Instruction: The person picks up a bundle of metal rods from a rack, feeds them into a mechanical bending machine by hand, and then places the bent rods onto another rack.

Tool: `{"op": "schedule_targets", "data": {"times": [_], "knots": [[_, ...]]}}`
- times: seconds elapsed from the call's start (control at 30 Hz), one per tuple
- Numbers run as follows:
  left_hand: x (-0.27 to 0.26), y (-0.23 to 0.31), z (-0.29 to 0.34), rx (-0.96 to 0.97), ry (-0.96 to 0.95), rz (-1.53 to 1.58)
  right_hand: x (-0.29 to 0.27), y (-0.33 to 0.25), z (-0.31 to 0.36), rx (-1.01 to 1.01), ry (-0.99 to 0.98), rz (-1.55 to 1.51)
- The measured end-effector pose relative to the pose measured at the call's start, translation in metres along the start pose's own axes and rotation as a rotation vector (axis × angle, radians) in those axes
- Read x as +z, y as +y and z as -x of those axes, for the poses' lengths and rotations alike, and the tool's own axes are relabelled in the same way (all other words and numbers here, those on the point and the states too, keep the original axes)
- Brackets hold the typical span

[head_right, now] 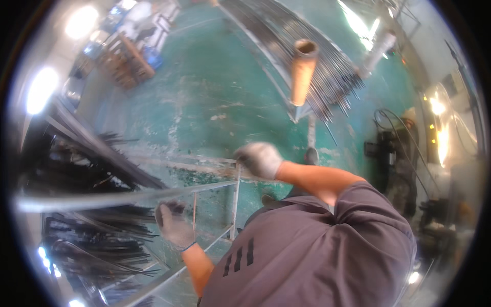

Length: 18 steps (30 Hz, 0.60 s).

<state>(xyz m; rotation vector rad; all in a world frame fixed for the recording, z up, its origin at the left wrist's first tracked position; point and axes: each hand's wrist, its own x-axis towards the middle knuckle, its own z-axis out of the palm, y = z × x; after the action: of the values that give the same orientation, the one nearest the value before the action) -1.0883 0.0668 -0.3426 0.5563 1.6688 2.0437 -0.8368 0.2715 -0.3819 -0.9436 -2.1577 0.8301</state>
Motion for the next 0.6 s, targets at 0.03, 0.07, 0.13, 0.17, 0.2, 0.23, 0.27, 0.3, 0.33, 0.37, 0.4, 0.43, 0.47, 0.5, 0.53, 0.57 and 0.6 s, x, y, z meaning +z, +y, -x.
{"op": "schedule_targets", "data": {"times": [0.03,0.07,0.13,0.17,0.2,0.23,0.27,0.3,0.33,0.37,0.4,0.43,0.47,0.5,0.53,0.57,0.6], "knots": [[0.036,-0.016,-0.001,-0.032,-0.086,-0.027,-0.010,0.072,0.016,0.270,0.080,0.098],[0.061,-0.023,-0.006,-0.122,-0.080,-0.065,-0.022,0.130,0.030,0.441,0.166,0.165],[0.118,-0.041,-0.016,-0.197,-0.199,-0.083,-0.049,0.242,0.048,0.835,0.204,0.286],[0.146,-0.050,-0.021,-0.240,-0.209,-0.143,-0.061,0.287,0.056,0.935,0.161,0.275],[0.178,-0.061,-0.022,-0.276,-0.223,-0.166,-0.072,0.328,0.059,0.978,0.069,0.390],[0.213,-0.075,-0.020,-0.309,-0.235,-0.189,-0.078,0.365,0.056,1.033,0.059,0.424],[0.251,-0.090,-0.016,-0.371,-0.224,-0.236,-0.083,0.399,0.050,1.068,0.045,0.442],[0.286,-0.103,-0.010,-0.423,-0.257,-0.222,-0.085,0.428,0.040,1.135,0.016,0.479],[0.321,-0.116,0.000,-0.404,-0.362,-0.230,-0.085,0.455,0.030,1.194,-0.039,0.489],[0.355,-0.126,0.011,-0.445,-0.411,-0.262,-0.086,0.478,0.021,1.155,-0.041,0.505],[0.383,-0.134,0.022,-0.471,-0.480,-0.280,-0.083,0.497,0.012,1.155,-0.014,0.526],[0.410,-0.141,0.030,-0.509,-0.528,-0.323,-0.080,0.518,0.001,1.155,0.000,0.533],[0.435,-0.148,0.037,-0.531,-0.594,-0.339,-0.076,0.536,-0.012,1.133,0.023,0.551],[0.455,-0.155,0.041,-0.543,-0.672,-0.335,-0.069,0.546,-0.020,1.134,0.075,0.549],[0.474,-0.162,0.043,-0.543,-0.675,-0.403,-0.065,0.562,-0.028,1.152,0.048,0.581],[0.487,-0.166,0.045,-0.536,-0.693,-0.450,-0.061,0.573,-0.035,1.166,0.022,0.615],[0.499,-0.170,0.046,-0.523,-0.720,-0.499,-0.057,0.584,-0.040,1.179,-0.028,0.621]]}}
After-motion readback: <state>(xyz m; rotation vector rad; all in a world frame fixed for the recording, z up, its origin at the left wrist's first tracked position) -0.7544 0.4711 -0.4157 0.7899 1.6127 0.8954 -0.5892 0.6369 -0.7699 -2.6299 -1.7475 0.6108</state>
